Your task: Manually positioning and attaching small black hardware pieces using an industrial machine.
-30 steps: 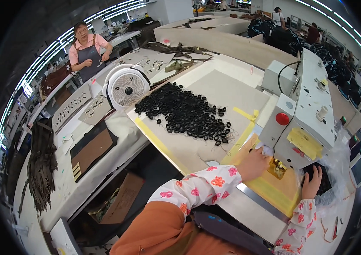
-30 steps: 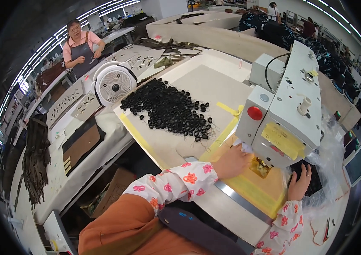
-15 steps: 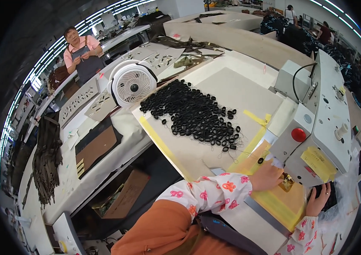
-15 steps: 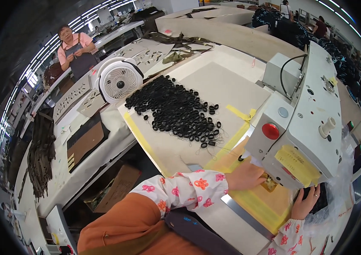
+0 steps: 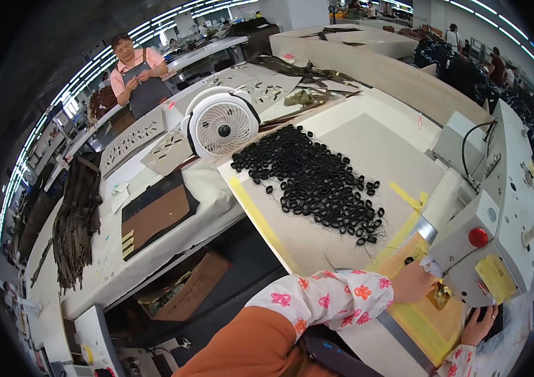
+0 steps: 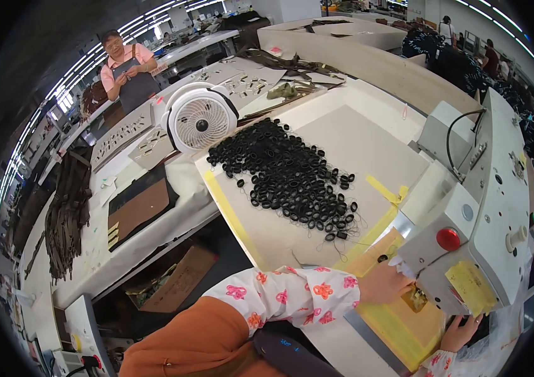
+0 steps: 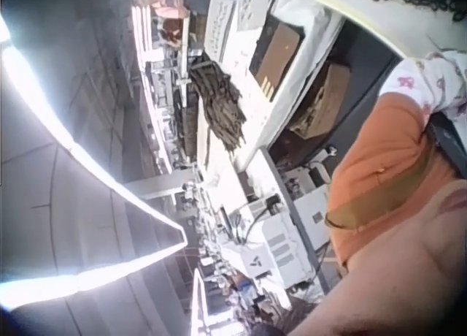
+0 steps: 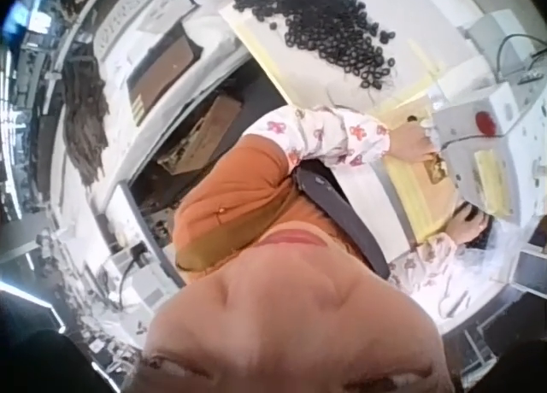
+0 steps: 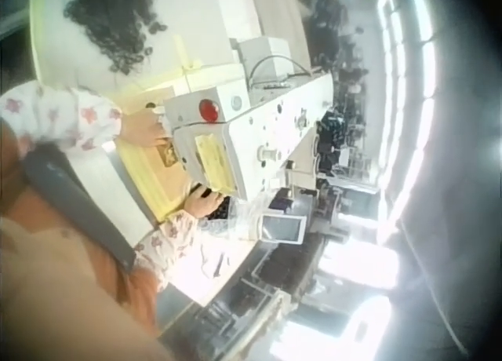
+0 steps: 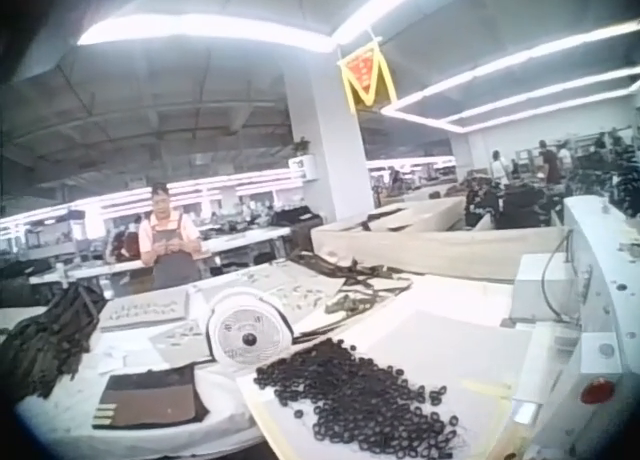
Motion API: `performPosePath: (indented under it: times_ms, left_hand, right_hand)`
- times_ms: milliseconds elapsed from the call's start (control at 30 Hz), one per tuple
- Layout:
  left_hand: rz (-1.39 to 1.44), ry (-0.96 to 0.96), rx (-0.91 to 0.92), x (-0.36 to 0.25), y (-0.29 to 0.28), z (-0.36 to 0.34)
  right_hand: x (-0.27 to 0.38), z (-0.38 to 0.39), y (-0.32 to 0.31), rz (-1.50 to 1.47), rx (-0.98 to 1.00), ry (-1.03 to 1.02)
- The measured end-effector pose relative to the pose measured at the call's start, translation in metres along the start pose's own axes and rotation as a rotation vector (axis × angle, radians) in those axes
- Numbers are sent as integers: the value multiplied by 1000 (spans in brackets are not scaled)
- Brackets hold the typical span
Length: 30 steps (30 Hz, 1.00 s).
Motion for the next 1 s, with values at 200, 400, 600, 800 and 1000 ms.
performPosePath:
  times_ms: [200,400,600,800,1000]
  left_hand:
    - [-3,-172,294,17,35,3]
    - [-105,144,88,4,8,0]
    - [-163,35,377,37,17,-7]
    - [166,-282,37,66,18,-7]
    - [-267,72,356,40,20,-6]
  right_hand:
    - [-9,1,-7,36,-103,-4]
    - [-7,1,-6,169,-105,58]
    - [-44,-4,26,415,100,56]
    - [-37,-5,20,607,-20,62]
    - [-23,-2,7,626,42,136]
Point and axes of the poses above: each hand's wrist, its own z-axis away from the middle knuckle, its own y-axis out of the palm, x = y × z, the point moved 8 cm from there along -z, towards the middle knuckle, and after that the axes turned 14 degrees about z, right-handed, at the moved point
